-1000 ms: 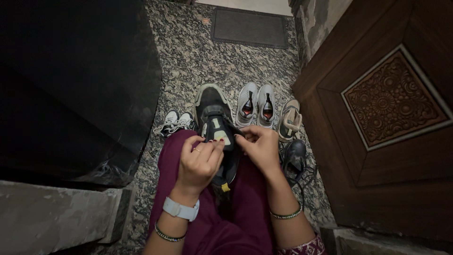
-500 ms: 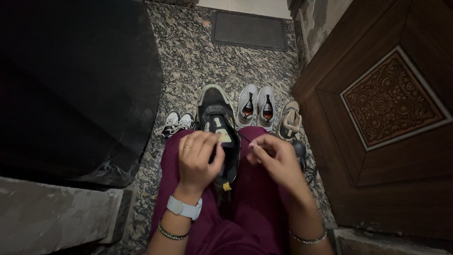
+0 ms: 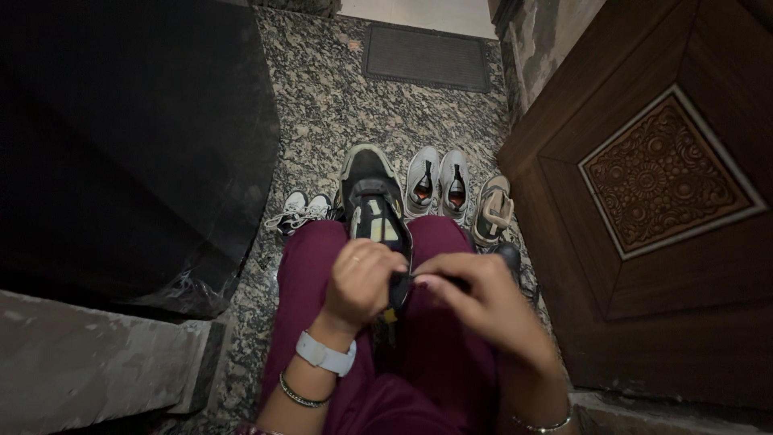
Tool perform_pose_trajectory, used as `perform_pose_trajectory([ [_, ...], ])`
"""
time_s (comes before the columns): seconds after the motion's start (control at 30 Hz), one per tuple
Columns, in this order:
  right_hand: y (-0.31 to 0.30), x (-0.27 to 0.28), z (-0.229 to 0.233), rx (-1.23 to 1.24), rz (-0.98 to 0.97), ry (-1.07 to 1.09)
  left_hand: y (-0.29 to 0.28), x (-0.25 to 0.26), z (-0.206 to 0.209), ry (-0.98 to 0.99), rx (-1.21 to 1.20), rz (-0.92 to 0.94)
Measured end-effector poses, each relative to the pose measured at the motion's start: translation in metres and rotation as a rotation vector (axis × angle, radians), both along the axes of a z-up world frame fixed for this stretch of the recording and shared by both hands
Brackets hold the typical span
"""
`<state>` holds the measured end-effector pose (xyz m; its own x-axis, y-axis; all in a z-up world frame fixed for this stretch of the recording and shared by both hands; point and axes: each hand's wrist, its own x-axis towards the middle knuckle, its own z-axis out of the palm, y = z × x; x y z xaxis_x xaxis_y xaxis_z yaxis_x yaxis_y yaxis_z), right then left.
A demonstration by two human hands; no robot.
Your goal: The person sits on the floor and removes the laces from a black sneaker, then threads the laces back through the eyelets and ties them. The person repeats this process on the second sneaker.
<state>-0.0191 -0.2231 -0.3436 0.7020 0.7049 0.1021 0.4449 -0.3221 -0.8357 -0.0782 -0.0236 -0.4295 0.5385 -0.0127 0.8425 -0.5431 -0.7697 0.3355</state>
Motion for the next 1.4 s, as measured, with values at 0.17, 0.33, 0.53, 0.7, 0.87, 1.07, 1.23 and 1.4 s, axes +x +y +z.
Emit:
perform_pose_trajectory([
  [0.17, -0.034, 0.032, -0.004, 0.122, -0.093, 0.166, 0.015, -0.005, -0.01, -0.081, -0.308, 0.226],
  [0.33, -0.062, 0.049, -0.013, 0.291, -0.317, 0.299, 0.013, -0.008, -0.004, -0.024, -0.534, 0.324],
  [0.53, -0.099, 0.083, -0.043, 0.355, -0.567, 0.364, 0.014, -0.009, 0.0, -0.06, -0.479, 0.332],
  [0.7, -0.121, 0.11, -0.079, 0.744, -0.663, 0.478, 0.014, -0.008, 0.0, -0.059, -0.488, 0.323],
  [0.87, -0.094, 0.12, -0.072, 1.384, -0.497, 0.759, 0.018, -0.012, 0.013, -0.054, -0.342, 0.101],
  [1.07, -0.025, 0.124, -0.023, 1.556, -0.323, 0.747, 0.013, -0.014, 0.025, -0.19, -0.248, 0.156],
  [1.23, 0.038, 0.129, -0.025, 1.245, -0.398, 0.627, 0.02, 0.025, 0.022, 0.165, -0.533, 0.383],
  [1.4, 0.092, 0.113, -0.069, 0.947, -0.29, 0.522, 0.032, 0.049, 0.011, 0.434, -0.489, 0.463],
])
